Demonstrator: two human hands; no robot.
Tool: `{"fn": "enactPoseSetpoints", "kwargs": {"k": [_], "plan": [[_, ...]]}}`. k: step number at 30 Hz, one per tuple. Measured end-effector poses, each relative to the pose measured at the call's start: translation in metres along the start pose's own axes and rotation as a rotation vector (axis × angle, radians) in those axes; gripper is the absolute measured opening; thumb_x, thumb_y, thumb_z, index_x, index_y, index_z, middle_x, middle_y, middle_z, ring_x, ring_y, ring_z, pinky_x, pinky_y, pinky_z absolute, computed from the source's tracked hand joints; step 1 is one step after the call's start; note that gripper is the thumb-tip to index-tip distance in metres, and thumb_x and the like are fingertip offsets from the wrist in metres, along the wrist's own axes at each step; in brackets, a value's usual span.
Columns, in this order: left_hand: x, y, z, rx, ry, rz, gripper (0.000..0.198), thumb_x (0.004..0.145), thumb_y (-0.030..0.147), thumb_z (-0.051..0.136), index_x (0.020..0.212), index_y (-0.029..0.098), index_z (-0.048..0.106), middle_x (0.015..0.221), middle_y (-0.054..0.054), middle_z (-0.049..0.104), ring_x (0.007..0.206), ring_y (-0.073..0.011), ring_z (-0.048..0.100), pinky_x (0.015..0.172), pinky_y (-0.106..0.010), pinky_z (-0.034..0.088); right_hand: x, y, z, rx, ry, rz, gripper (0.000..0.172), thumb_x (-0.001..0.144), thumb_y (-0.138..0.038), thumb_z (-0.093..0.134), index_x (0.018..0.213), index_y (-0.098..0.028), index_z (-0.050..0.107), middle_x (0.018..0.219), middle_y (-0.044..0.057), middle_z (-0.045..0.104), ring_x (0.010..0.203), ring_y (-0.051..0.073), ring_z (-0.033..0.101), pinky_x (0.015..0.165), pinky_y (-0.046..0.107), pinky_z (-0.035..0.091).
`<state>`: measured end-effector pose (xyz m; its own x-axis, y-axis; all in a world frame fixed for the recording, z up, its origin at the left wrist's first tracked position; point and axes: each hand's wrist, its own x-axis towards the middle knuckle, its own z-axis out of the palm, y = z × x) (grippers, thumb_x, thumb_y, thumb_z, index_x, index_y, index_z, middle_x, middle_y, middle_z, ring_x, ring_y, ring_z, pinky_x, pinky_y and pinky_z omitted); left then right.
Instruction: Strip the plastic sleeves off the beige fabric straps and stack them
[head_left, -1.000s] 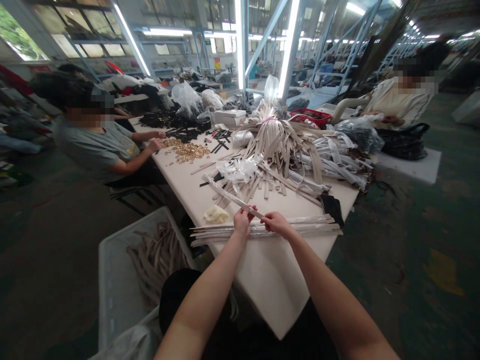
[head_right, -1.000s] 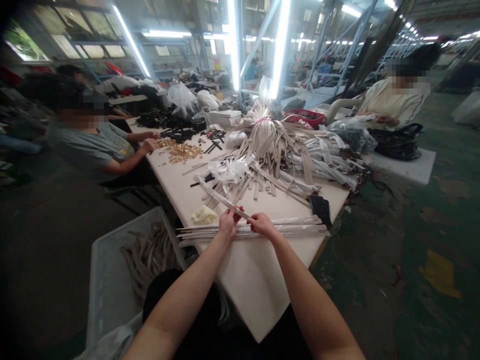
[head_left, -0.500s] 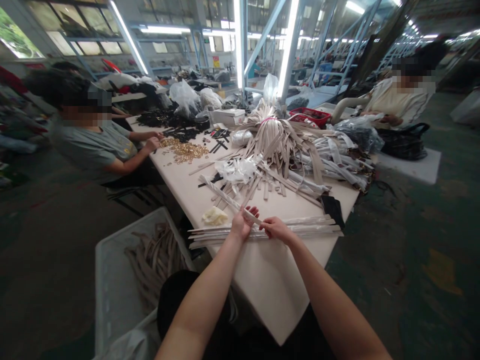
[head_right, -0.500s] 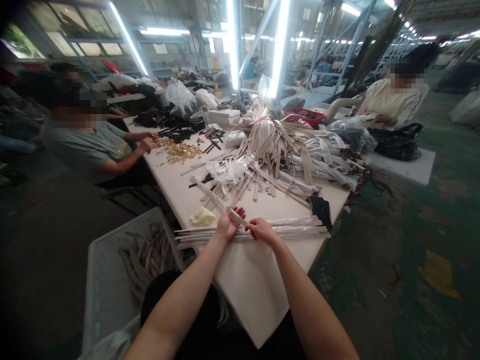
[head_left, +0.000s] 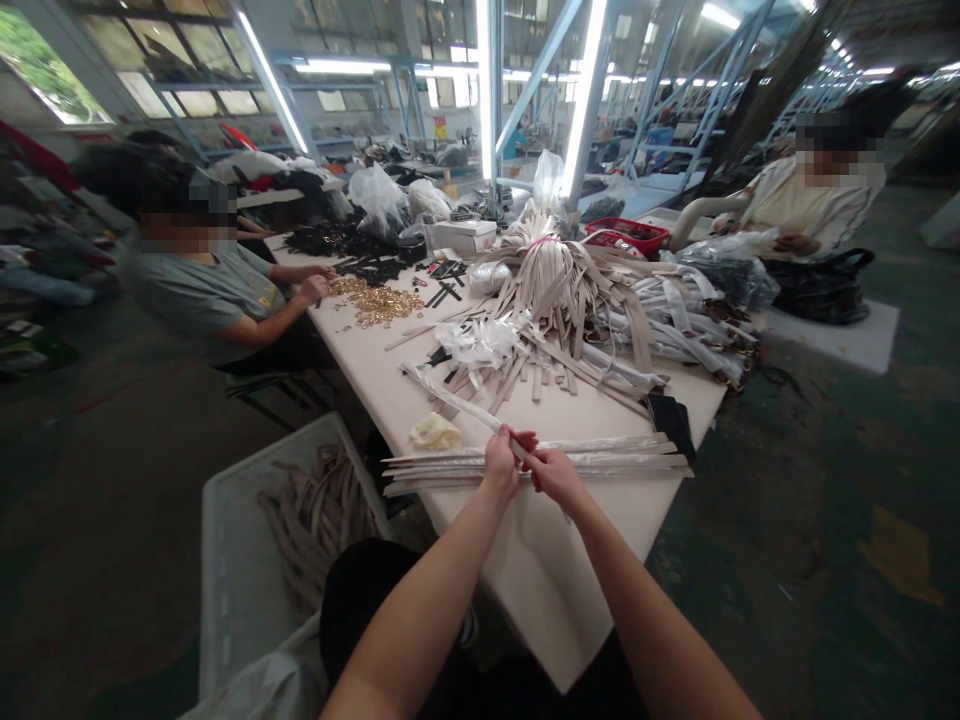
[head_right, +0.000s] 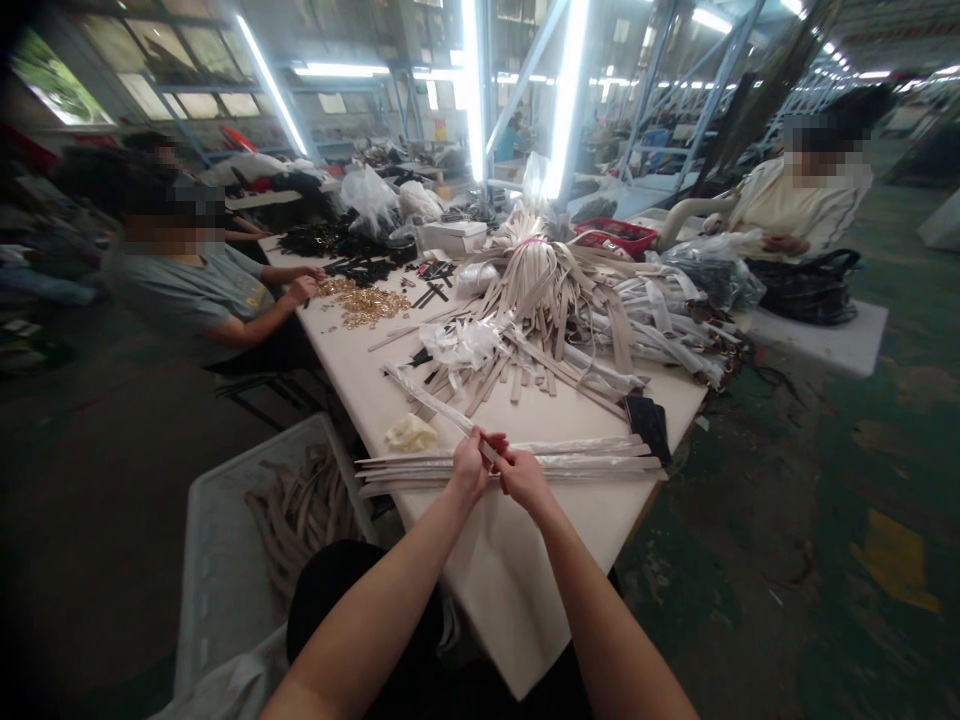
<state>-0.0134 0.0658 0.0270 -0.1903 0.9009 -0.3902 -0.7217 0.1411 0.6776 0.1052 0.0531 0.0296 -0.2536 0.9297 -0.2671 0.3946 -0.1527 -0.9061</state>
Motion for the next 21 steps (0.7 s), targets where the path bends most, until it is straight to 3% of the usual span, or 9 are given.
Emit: {"fn": "enactPoseSetpoints", "kwargs": {"k": [4,9,12,15,18,21], "plan": [[-0.014,-0.018,0.0,0.014,-0.032,-0.061,0.027,0.089,0.043,0.058,0.084,0.018,0.049,0.083,-0.014,0.073,0.074,-0.0253,0.072,0.068,-0.036,0.055,-0.004,-0.003,0.003,0.017,-0.018,-0.043,0.044,0.091,-0.042,0.05,0.055,-0.017,0.058,0.044,0.001,0.055,0.04,0.01,0.049,0.045,0.021,0.037],[0.001,0.012,-0.01,-0.091,-0.126,-0.225,0.033,0.089,0.049,0.056,0.098,0.018,0.052,0.104,-0.019,0.071,0.085,-0.0271,0.072,0.074,-0.042,0.056,-0.012,0.01,-0.008,0.083,-0.057,-0.051,0.038,0.09,-0.045,0.051,0.069,-0.016,0.063,0.045,-0.002,0.054,0.037,0.009,0.043,0.041,0.02,0.032],[0.008,0.02,-0.011,-0.137,-0.055,-0.172,0.026,0.093,0.043,0.051,0.098,0.018,0.052,0.102,-0.016,0.071,0.085,-0.024,0.071,0.078,-0.041,0.056,-0.013,0.014,-0.01,0.168,-0.114,0.022,0.036,0.089,-0.047,0.051,0.082,-0.015,0.064,0.048,-0.002,0.058,0.035,0.009,0.042,0.038,0.019,0.031],[0.001,0.004,-0.009,-0.005,-0.051,-0.106,0.019,0.092,0.035,0.053,0.092,0.016,0.056,0.096,-0.014,0.072,0.075,-0.0213,0.071,0.07,-0.036,0.056,-0.01,0.007,-0.004,0.253,-0.108,0.051,0.039,0.09,-0.052,0.047,0.097,-0.016,0.061,0.056,-0.001,0.064,0.035,0.01,0.047,0.038,0.02,0.036],[-0.007,-0.009,-0.007,0.134,-0.122,-0.131,0.019,0.088,0.032,0.059,0.092,0.013,0.061,0.088,-0.014,0.072,0.06,-0.0193,0.066,0.057,-0.031,0.053,-0.006,-0.004,0.001,0.214,-0.045,0.01,0.039,0.089,-0.055,0.05,0.087,-0.017,0.06,0.053,-0.002,0.059,0.038,0.01,0.047,0.039,0.019,0.036],[0.007,0.015,-0.006,0.054,-0.089,-0.133,0.014,0.089,0.024,0.058,0.098,0.014,0.06,0.087,-0.012,0.071,0.066,-0.0201,0.068,0.061,-0.032,0.054,-0.012,-0.011,-0.005,0.169,-0.053,-0.04,0.035,0.086,-0.05,0.053,0.074,-0.018,0.058,0.045,-0.005,0.05,0.037,0.009,0.043,0.039,0.02,0.033]]}}
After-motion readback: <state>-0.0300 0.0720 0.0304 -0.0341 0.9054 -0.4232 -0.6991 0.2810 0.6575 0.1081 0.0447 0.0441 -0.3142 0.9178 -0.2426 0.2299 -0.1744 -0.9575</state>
